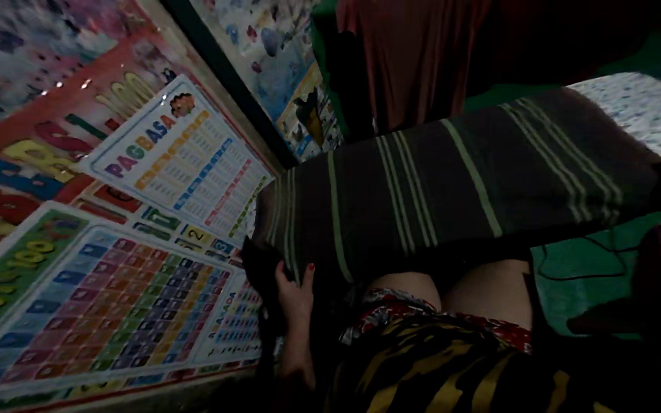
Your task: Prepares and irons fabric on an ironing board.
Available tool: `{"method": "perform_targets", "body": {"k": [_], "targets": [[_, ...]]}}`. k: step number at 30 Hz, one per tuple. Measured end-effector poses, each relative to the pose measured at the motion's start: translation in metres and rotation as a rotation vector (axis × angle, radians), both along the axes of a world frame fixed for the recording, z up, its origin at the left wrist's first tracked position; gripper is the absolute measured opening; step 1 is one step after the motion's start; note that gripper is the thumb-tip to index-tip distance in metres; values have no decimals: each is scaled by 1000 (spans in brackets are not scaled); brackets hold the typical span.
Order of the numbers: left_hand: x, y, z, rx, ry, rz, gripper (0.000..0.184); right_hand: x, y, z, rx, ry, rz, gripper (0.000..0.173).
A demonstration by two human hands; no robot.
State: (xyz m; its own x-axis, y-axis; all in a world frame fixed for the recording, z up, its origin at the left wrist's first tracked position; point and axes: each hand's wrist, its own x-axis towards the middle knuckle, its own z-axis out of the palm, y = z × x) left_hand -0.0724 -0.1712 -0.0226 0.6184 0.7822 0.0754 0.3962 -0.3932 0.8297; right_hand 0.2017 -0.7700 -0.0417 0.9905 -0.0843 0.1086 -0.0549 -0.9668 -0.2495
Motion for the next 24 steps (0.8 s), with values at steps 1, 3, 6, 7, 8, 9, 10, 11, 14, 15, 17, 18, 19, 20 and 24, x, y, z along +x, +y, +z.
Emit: {"method": "perform_targets", "body": {"k": [1, 3, 6, 7, 8, 9, 10, 11, 14, 15, 17, 18, 19, 20, 24], "targets": [[0, 0, 0, 42, 46, -4, 76, 3, 4, 9, 80, 100, -107, 60], [0, 0, 3, 108, 159, -10, 78, -22, 42, 54, 114, 216, -190, 53], [-1, -1, 7, 209, 235, 24, 76, -46, 79, 88, 10, 318, -246, 42], [-1, 1, 6, 272, 220, 41, 74, -46, 79, 88, -27, 335, -266, 39], [-1, 6, 4, 340, 186, 51, 70, -46, 80, 90, -42, 352, -286, 37], [1, 11, 2, 401, 139, 50, 66, -45, 80, 91, -44, 358, -303, 37], [3, 17, 3, 463, 92, 29, 63, -44, 78, 92, -40, 351, -308, 38], [7, 22, 4, 511, 47, -6, 61, -42, 77, 94, -37, 339, -305, 40], [30, 34, 9, 674, -50, -136, 63, -28, 78, 105, -18, 267, -267, 40], [40, 37, 11, 706, -47, -170, 68, -20, 79, 109, 11, 241, -238, 38], [58, 39, 15, 704, 29, -212, 77, 3, 81, 115, 81, 184, -184, 36], [65, 39, 18, 673, 102, -233, 79, 15, 86, 118, 112, 158, -178, 38], [70, 38, 21, 625, 191, -258, 78, 28, 90, 119, 130, 137, -172, 40], [73, 37, 23, 568, 285, -274, 78, 43, 94, 118, 147, 121, -168, 43], [74, 40, 22, 532, 380, -290, 79, 101, 115, 106, 208, 144, -228, 58]]}}
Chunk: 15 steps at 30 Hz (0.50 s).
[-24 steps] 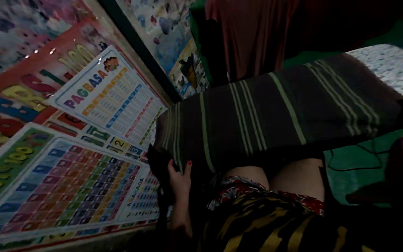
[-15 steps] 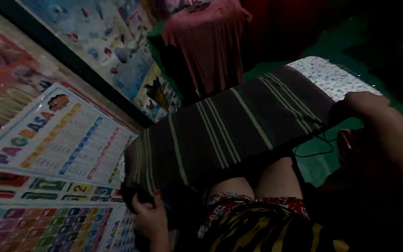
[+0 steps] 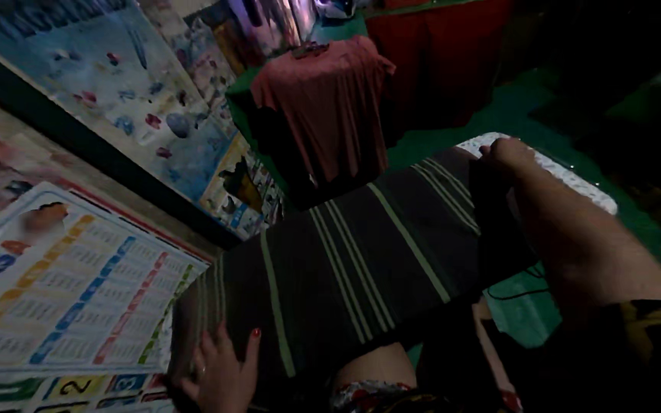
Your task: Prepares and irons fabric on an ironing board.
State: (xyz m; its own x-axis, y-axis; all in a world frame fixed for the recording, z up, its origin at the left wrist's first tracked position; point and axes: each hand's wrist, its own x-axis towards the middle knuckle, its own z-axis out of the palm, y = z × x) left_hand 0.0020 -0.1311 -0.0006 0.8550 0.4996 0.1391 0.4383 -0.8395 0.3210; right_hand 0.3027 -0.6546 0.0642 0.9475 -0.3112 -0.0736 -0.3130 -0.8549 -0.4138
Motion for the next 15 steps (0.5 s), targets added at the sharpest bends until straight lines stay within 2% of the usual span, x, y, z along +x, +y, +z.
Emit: {"method": "perform_targets", "body": {"k": [3, 7, 10, 15], "targets": [[-2, -5, 4, -8, 31, 20, 78, 30, 19, -15, 28, -24, -72, 66], [0, -6, 3, 15, 49, 47, 79, 57, 35, -27, 1, -34, -101, 54], [1, -7, 0, 26, 65, 86, 83, 66, 34, -28, 11, -43, -165, 48], [-2, -10, 1, 15, 80, 159, 87, 67, 28, -32, 56, -87, -188, 53]]}}
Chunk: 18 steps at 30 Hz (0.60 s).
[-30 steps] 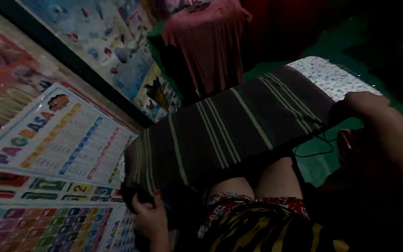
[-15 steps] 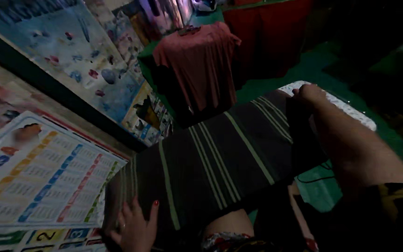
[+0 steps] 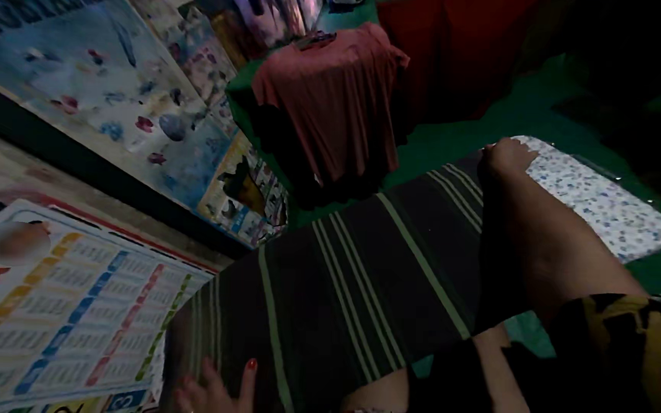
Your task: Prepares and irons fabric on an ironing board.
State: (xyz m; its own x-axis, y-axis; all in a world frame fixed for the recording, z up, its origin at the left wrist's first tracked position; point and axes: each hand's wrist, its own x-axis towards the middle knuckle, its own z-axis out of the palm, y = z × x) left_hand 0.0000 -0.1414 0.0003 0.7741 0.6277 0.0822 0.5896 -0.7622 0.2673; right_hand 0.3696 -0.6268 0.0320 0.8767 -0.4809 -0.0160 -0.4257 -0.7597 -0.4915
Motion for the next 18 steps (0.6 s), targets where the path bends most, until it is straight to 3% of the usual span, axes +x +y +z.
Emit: {"method": "perform_targets", "body": {"k": [4, 7, 12, 18], "targets": [[9, 17, 15, -22, 86, 79, 88, -26, -13, 7, -65, 60, 148, 56], [18, 50, 20, -35, 64, 65, 80, -59, -32, 16, -121, 234, 218, 45], [20, 102, -12, -93, -71, -10, 79, -106, -83, 13, -155, 540, 330, 36], [21, 88, -7, -115, -78, 59, 81, -156, -132, -10, -85, 491, 494, 23]]}}
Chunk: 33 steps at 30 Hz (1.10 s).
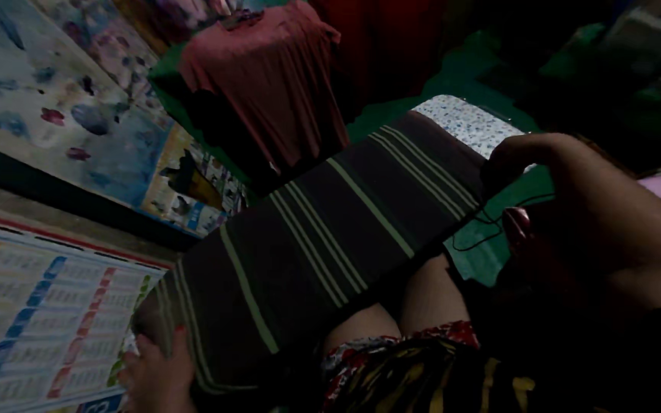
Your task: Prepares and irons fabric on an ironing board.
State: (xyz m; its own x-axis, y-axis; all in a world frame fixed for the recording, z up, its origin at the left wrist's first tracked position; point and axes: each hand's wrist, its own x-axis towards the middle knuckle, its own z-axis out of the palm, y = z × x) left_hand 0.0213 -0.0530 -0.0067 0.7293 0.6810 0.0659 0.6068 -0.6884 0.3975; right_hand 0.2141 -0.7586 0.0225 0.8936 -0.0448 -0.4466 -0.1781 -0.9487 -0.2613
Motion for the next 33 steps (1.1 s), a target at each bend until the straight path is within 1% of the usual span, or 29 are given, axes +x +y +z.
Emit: {"method": "perform_targets", "body": {"k": [3, 5, 6, 8, 11, 12, 15, 18, 21, 23, 26, 27, 29, 31, 33], "targets": [[1, -3, 4, -13, 11, 10, 84, -9, -15, -3, -17, -90, 0, 26], [0, -7, 9, -21, 32, 2, 84, -6, -28, -20, -26, -184, 16, 26], [0, -8, 11, -27, 38, -1, 83, -7, -27, -22, -7, -201, -4, 27], [1, -9, 11, -25, 38, 9, 82, -15, -15, -11, 26, -192, -45, 29], [1, -10, 13, -19, 39, 6, 82, -37, 5, 8, 94, -79, -142, 31], [1, -10, 13, -19, 41, 7, 82, -44, 6, 10, 138, -62, -163, 29], [1, -11, 10, -16, 20, 8, 82, -55, -9, -5, 235, -130, -176, 22], [1, -9, 9, -7, 15, 23, 81, -63, -15, 1, 178, -183, -107, 25], [-2, -11, 8, -14, 3, 21, 81, -70, -1, 23, 146, -144, -162, 26], [-4, -12, 9, -23, 0, 24, 81, -65, -1, 19, 118, -159, -138, 25], [-2, -16, 12, -22, 15, 27, 83, -52, -12, 2, 55, -213, -69, 26], [-2, -18, 14, -20, 20, 28, 83, -53, -8, 5, 36, -203, -75, 28], [1, -23, 20, -8, 35, 27, 80, -63, 16, 25, -23, -144, -128, 33], [9, -26, 25, 48, 9, -56, 70, -68, 32, 34, -94, -147, -169, 33], [19, -27, 29, 126, -26, -179, 62, -73, 46, 43, -142, -212, -213, 29]]}}
